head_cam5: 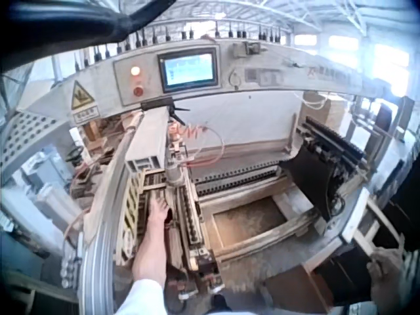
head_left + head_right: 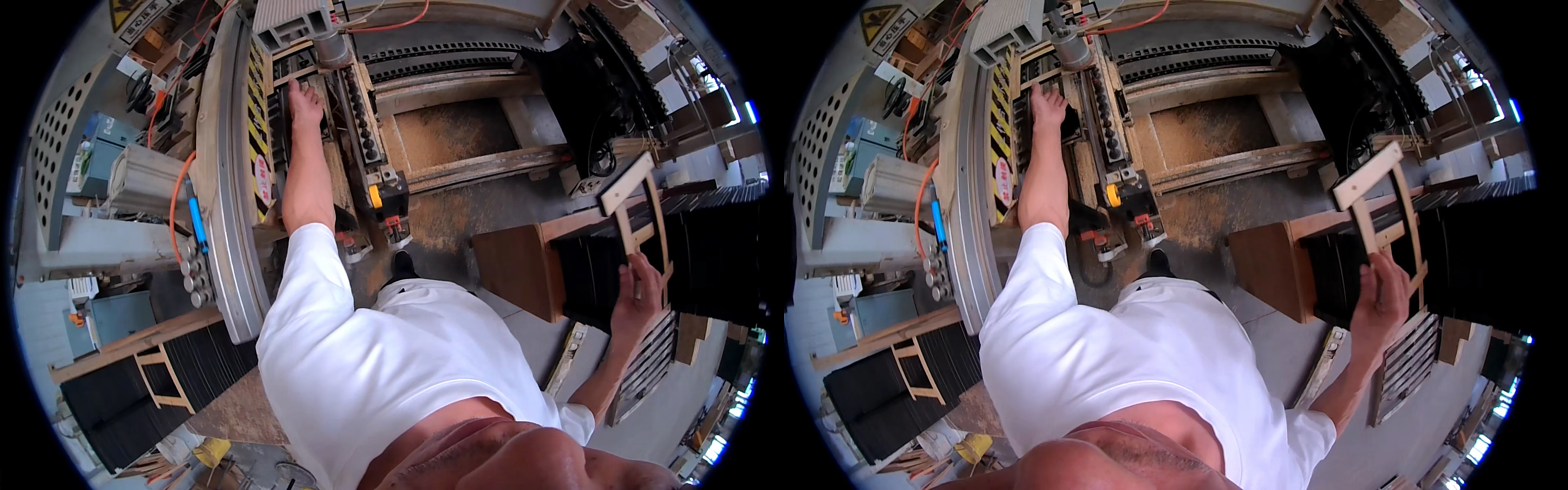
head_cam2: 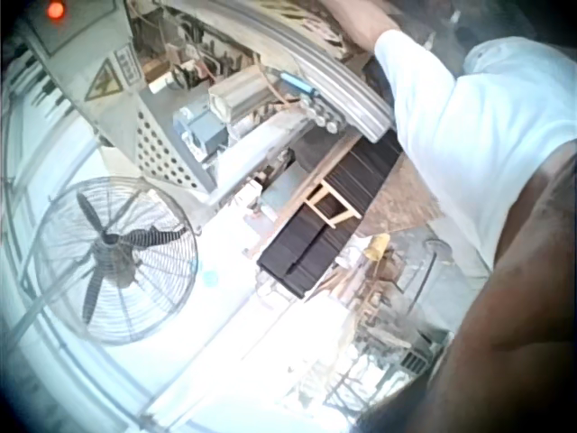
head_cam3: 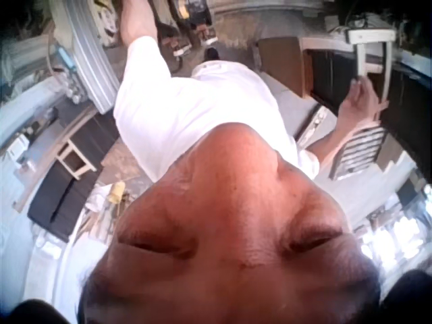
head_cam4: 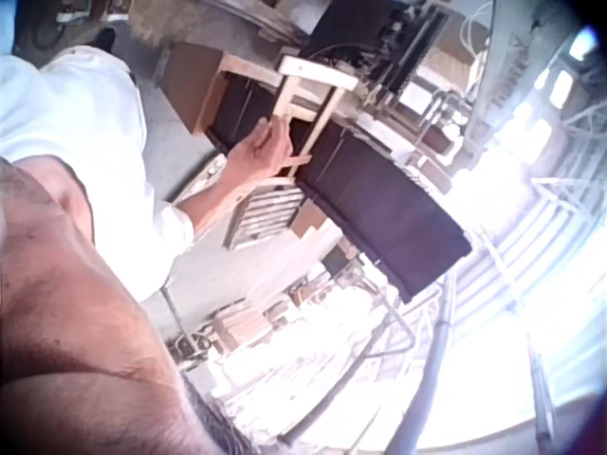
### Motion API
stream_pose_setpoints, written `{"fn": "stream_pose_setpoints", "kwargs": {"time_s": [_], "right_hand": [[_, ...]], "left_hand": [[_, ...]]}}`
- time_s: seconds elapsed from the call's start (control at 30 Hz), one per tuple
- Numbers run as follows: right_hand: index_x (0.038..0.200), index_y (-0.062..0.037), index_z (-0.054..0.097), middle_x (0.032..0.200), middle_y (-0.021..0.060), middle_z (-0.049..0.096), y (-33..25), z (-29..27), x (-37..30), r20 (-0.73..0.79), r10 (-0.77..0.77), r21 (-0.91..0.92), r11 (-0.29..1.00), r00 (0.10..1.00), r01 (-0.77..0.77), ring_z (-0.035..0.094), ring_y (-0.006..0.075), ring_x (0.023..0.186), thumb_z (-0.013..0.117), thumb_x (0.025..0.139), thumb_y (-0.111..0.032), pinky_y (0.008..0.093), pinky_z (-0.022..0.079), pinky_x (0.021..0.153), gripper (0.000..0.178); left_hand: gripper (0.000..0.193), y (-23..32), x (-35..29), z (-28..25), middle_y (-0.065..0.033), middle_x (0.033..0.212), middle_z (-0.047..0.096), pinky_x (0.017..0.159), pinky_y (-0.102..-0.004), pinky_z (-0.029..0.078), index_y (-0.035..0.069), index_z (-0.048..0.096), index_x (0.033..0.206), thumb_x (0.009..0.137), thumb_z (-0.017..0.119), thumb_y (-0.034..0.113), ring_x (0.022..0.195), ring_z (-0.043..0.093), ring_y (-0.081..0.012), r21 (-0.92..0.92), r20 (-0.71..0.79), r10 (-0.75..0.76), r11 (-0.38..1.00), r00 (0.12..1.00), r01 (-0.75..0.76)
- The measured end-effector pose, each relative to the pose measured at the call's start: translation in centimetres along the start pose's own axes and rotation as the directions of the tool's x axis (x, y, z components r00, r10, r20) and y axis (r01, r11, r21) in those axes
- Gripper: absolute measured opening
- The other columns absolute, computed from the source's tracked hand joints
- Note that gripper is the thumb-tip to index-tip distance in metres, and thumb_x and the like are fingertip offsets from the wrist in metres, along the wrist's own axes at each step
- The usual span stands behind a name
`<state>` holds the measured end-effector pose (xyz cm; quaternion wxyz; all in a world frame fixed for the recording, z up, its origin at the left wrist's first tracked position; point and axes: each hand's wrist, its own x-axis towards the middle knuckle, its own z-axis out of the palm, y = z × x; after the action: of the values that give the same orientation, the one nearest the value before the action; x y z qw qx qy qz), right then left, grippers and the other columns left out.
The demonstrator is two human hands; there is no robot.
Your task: The person repeatedly picks up small wooden frames from a stack, places them on a machine, and then moves them to a different stack. This process is repeated continuously throughout the video.
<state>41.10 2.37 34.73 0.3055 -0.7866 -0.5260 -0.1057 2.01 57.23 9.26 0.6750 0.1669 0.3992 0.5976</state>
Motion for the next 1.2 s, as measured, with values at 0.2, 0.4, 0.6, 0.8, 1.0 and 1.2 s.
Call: {"fn": "stream_pose_setpoints", "kwargs": {"time_s": [0.2, 0.4, 0.6, 0.8, 1.0, 1.2], "right_hand": [[0.100, -0.0010, 0.067, 0.102, 0.0132, 0.068, -5.1, 6.8, 4.4, 0.157, -0.173, 0.159, 0.976, 0.972, 0.148, 0.063, 0.0297, 0.093, 0.067, 0.079, 0.006, 0.0357, 0.051, 0.080, 0.022], [0.095, -0.0036, 0.067, 0.097, 0.0092, 0.069, -9.6, 16.2, 9.8, 0.235, -0.404, 0.326, 0.890, 0.884, 0.320, 0.063, 0.0271, 0.089, 0.070, 0.077, 0.000, 0.0359, 0.051, 0.077, 0.019], [0.093, -0.0078, 0.068, 0.090, 0.0062, 0.069, -15.5, 29.1, 13.2, 0.204, -0.710, 0.474, 0.675, 0.674, 0.566, 0.062, 0.0269, 0.085, 0.069, 0.077, -0.009, 0.0379, 0.050, 0.077, 0.016], [0.096, -0.0089, 0.068, 0.089, 0.0083, 0.069, -24.4, 42.0, 13.4, 0.066, -0.900, 0.631, 0.371, 0.430, 0.681, 0.062, 0.0288, 0.086, 0.067, 0.078, -0.011, 0.0410, 0.048, 0.077, 0.018], [0.111, -0.0115, 0.065, 0.104, 0.0089, 0.068, -29.8, 51.1, 14.4, 0.179, -0.934, 0.425, 0.356, 0.308, 0.832, 0.060, 0.0275, 0.100, 0.061, 0.077, -0.008, 0.0414, 0.044, 0.087, 0.034], [0.104, -0.0125, 0.066, 0.081, 0.0137, 0.070, -33.6, 55.2, 18.6, 0.143, -0.953, 0.225, 0.292, 0.265, 0.929, 0.063, 0.0279, 0.095, 0.059, 0.076, -0.006, 0.0417, 0.041, 0.087, 0.030]], "left_hand": [[0.099, 0.5, 5.9, 0.2, -0.0153, 0.159, -0.003, 0.118, -0.0442, 0.001, 0.008, -0.003, 0.152, 0.090, 0.053, 0.060, 0.147, -0.003, -0.0300, -0.261, 0.061, 0.079, 0.963, 0.995, -0.061], [0.073, -1.1, 3.4, -2.1, -0.0149, 0.155, 0.014, 0.116, -0.0515, 0.016, 0.006, 0.025, 0.146, 0.091, 0.062, 0.036, 0.144, 0.011, -0.0365, -0.447, 0.002, 0.088, 0.891, 0.996, -0.078], [0.023, -5.1, -14.5, -3.8, -0.0014, 0.109, 0.062, 0.092, -0.0376, 0.044, 0.011, 0.061, 0.114, 0.092, 0.061, 0.019, 0.103, 0.057, -0.0197, -0.303, -0.041, -0.030, 0.953, 0.999, 0.016], [0.026, -7.0, -31.2, -9.4, -0.0075, 0.115, 0.060, 0.102, -0.0404, 0.044, 0.006, 0.056, 0.120, 0.095, 0.057, 0.013, 0.119, 0.054, -0.0264, -0.275, -0.059, -0.012, 0.961, 0.998, -0.005], [0.026, -8.5, -42.4, -9.6, -0.0094, 0.110, 0.061, 0.097, -0.0415, 0.049, 0.004, 0.054, 0.121, 0.095, 0.055, 0.009, 0.112, 0.059, -0.0284, -0.246, -0.287, 0.028, 0.964, 0.958, -0.102], [0.028, -11.6, -47.3, -10.1, -0.0076, 0.109, 0.064, 0.097, -0.0418, 0.049, 0.005, 0.056, 0.118, 0.092, 0.061, 0.011, 0.109, 0.061, -0.0271, -0.337, -0.437, 0.085, 0.907, 0.895, -0.251]]}}
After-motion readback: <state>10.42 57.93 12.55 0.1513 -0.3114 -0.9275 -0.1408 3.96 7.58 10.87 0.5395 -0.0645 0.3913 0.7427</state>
